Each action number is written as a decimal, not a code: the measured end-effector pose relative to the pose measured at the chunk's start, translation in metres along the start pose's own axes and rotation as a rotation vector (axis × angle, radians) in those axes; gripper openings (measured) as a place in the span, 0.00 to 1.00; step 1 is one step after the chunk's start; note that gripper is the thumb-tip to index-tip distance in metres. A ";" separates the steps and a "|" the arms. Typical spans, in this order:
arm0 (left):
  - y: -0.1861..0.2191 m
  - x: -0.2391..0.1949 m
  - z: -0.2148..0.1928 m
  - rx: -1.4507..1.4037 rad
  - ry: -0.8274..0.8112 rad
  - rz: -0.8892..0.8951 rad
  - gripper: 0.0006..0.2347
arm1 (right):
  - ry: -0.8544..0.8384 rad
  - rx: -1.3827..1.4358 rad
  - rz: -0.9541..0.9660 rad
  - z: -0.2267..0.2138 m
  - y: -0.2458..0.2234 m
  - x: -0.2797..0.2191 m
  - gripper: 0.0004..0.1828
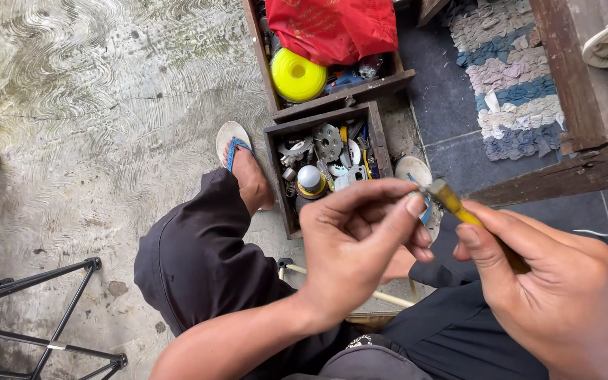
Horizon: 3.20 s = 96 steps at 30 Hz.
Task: Cleaning a metal engine component using a wire brush and a manual scraping tool to remove dirt and grime.
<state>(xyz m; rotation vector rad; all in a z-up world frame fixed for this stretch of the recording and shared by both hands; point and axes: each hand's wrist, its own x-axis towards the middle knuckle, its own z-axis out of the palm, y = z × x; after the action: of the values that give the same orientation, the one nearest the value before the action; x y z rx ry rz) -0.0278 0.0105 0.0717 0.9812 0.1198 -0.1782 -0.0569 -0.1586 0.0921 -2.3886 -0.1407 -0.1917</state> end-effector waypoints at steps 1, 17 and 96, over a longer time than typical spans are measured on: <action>0.002 0.002 0.001 0.002 -0.001 0.001 0.07 | 0.002 0.001 0.000 0.000 0.000 0.000 0.13; 0.006 0.010 -0.002 0.130 0.035 0.150 0.05 | -0.033 0.091 -0.015 0.001 0.002 0.005 0.13; 0.014 -0.013 -0.001 0.162 -0.206 -0.074 0.07 | -0.016 0.060 -0.180 -0.003 -0.003 0.009 0.15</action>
<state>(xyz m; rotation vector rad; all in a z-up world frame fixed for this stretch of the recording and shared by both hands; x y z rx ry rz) -0.0372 0.0200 0.0851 1.1145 -0.0484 -0.3602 -0.0483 -0.1577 0.0979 -2.3176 -0.3642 -0.2493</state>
